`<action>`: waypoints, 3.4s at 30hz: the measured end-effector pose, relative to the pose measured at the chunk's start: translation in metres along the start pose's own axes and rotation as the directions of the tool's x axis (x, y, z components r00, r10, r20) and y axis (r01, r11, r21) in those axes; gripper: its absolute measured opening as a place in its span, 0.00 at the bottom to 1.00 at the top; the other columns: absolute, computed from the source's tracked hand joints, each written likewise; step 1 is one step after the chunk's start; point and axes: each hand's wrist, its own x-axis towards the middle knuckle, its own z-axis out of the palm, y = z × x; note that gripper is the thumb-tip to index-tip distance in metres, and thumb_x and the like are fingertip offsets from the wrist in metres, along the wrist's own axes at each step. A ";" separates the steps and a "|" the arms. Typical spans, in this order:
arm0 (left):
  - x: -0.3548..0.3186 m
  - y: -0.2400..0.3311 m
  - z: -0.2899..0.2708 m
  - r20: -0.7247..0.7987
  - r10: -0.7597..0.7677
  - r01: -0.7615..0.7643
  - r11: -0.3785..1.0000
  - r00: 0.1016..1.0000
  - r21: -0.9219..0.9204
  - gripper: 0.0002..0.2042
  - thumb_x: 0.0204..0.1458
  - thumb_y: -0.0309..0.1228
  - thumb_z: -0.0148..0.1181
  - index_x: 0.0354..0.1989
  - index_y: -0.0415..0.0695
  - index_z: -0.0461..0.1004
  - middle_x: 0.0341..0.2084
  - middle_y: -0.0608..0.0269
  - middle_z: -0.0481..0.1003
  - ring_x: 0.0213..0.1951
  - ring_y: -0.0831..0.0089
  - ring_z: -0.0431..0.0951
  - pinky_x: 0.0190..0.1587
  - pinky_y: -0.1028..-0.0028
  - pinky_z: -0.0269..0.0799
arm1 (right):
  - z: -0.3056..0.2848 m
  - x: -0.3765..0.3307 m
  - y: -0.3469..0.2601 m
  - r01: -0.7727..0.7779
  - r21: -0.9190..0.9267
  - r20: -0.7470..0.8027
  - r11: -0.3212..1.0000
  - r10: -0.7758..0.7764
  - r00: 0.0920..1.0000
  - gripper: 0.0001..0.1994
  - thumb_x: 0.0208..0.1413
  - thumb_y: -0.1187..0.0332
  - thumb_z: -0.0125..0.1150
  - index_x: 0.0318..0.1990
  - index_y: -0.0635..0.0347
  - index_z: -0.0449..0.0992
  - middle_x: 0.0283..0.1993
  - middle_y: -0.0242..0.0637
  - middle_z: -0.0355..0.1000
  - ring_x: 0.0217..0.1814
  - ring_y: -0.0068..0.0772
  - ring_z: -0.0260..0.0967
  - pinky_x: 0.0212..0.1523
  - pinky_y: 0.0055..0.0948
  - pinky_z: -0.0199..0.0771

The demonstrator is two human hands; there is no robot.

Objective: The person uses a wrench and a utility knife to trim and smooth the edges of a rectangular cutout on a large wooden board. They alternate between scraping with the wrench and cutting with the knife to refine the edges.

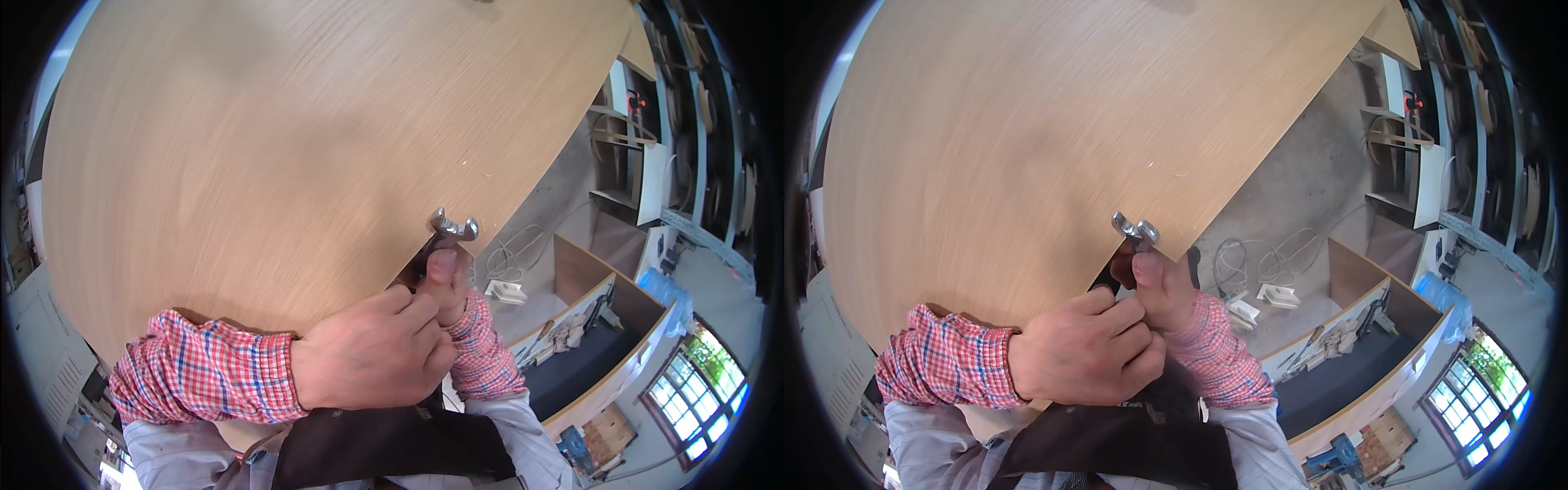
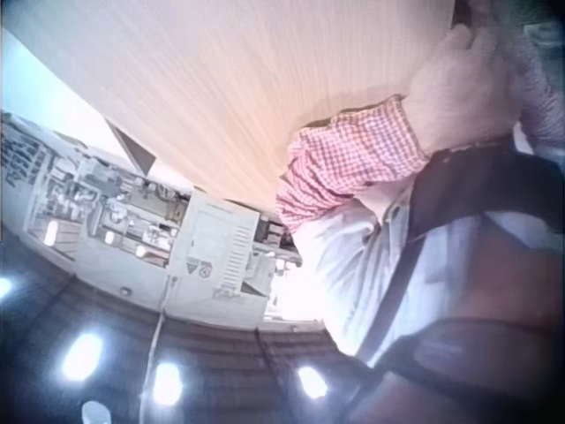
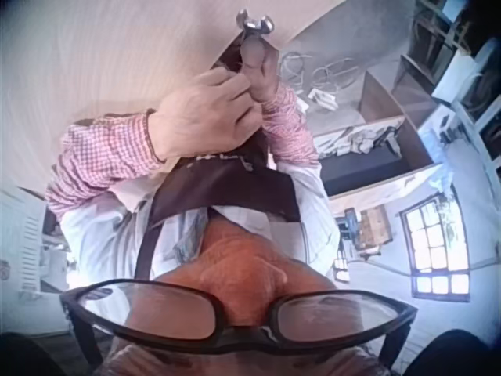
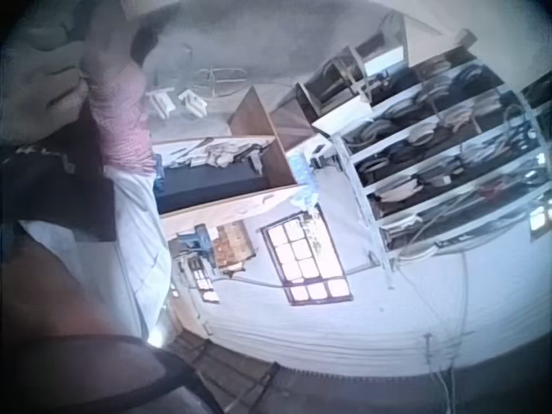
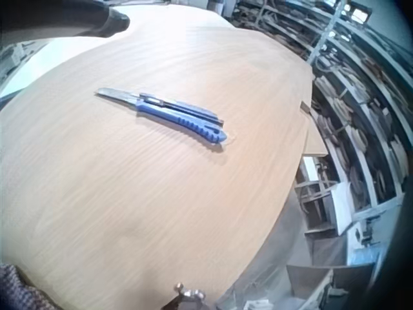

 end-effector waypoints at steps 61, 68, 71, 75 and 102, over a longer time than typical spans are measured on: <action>0.113 -0.110 -0.042 0.154 0.456 -0.349 0.823 0.877 -0.448 0.30 0.67 0.49 0.36 0.17 0.41 0.69 0.24 0.57 0.69 0.37 0.52 0.75 0.61 0.40 0.58 | 0.024 0.021 0.015 0.479 -0.270 -0.202 0.835 -0.535 0.820 0.19 0.60 0.47 0.64 0.41 0.55 0.81 0.34 0.38 0.80 0.39 0.41 0.82 0.37 0.36 0.80; 0.112 -0.107 -0.040 0.141 0.444 -0.336 0.818 0.885 -0.467 0.30 0.67 0.48 0.35 0.16 0.42 0.68 0.22 0.58 0.67 0.34 0.54 0.73 0.62 0.41 0.57 | 0.024 0.031 0.024 0.548 -0.300 -0.212 0.781 -0.615 0.760 0.20 0.57 0.46 0.66 0.38 0.56 0.80 0.29 0.37 0.78 0.32 0.41 0.81 0.32 0.36 0.79; 0.113 -0.101 -0.041 0.156 0.423 -0.319 0.838 0.893 -0.443 0.30 0.67 0.48 0.36 0.15 0.43 0.67 0.21 0.59 0.66 0.31 0.54 0.71 0.62 0.41 0.57 | 0.010 0.028 0.033 0.545 -0.470 -0.149 0.694 -0.671 0.726 0.21 0.56 0.45 0.67 0.36 0.56 0.79 0.25 0.36 0.76 0.27 0.41 0.79 0.26 0.35 0.78; 0.112 -0.104 -0.038 0.136 0.421 -0.333 0.843 0.897 -0.422 0.30 0.68 0.49 0.36 0.16 0.43 0.67 0.21 0.59 0.66 0.31 0.55 0.71 0.62 0.40 0.56 | 0.006 0.019 0.028 0.485 -0.525 -0.192 0.700 -0.653 0.733 0.21 0.56 0.45 0.68 0.33 0.57 0.78 0.22 0.36 0.74 0.23 0.40 0.77 0.24 0.35 0.76; 0.117 -0.108 -0.050 0.061 0.238 -0.164 0.814 0.969 -0.557 0.45 0.62 0.66 0.23 0.42 0.33 0.77 0.33 0.49 0.75 0.46 0.47 0.76 0.60 0.48 0.65 | -0.023 -0.016 0.016 0.274 -0.222 -0.412 0.936 -0.344 0.844 0.22 0.62 0.51 0.53 0.28 0.63 0.73 0.19 0.34 0.69 0.18 0.31 0.66 0.22 0.30 0.65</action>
